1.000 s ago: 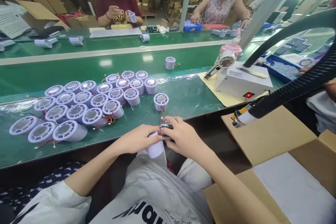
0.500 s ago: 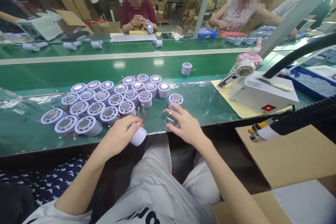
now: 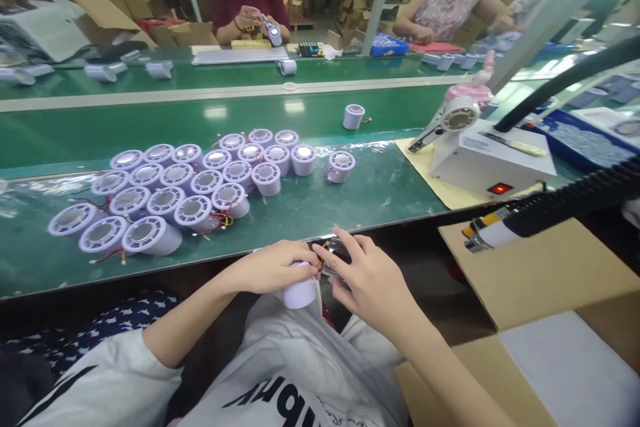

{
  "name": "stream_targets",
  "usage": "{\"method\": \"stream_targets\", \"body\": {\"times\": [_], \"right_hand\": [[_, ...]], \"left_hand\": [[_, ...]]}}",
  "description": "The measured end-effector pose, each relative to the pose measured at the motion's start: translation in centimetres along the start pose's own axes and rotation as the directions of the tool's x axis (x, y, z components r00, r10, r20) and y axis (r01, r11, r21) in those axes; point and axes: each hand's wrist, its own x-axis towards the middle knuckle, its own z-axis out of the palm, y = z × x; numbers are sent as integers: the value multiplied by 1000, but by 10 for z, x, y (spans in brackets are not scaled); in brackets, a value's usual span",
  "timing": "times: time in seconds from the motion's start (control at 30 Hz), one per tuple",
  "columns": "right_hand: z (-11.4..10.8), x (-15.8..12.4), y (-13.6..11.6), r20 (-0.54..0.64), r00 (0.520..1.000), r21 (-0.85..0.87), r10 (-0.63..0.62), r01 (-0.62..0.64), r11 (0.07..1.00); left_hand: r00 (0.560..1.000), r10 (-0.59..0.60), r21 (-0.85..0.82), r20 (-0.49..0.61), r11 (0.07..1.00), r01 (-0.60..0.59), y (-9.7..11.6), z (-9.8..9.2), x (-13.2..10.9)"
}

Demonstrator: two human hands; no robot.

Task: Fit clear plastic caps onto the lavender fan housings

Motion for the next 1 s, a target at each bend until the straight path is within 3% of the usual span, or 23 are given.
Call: {"method": "stream_targets", "body": {"times": [0.07,0.13,0.23,0.3,0.47,0.57,0.67,0.73,0.8,0.9,1.0], "right_hand": [[2,-16,4,67,994,59,83,-87,994],[1,-32,8,85,977,231,197,-211,950],[-3,-55,10,80,901,539,427,-400,741],[-4,-65,7,97,837,668,538,-456,588],[-1,-78,1,45,700,754,713,-492,436],[0,-82,3,75,627,831,775,-468,299],[-1,-89,8,115,575,894,810,-415,168],[-2,-94,11,113,576,921,809,-367,133],[-3,-101,12,93,638,933,764,-325,157],[-4,-111,8,20,761,867,648,-336,368],[-5,-119,2,-36,805,762,593,-362,537]], "left_hand": [[999,46,93,2,995,-46,10,9,15],[994,99,102,-39,990,-95,16,19,27],[979,150,-34,-137,987,-156,15,36,42],[968,168,-127,-187,973,-193,9,49,51],[949,271,-106,-164,951,-290,-8,71,63],[949,309,-148,-63,937,-315,-11,75,65],[956,290,-292,53,920,-263,-7,77,64],[959,270,-370,89,902,-220,-2,78,62],[969,226,-463,96,872,-157,2,80,60],[984,151,-634,99,772,-55,5,84,56],[979,137,-710,151,704,11,4,86,53]]}}
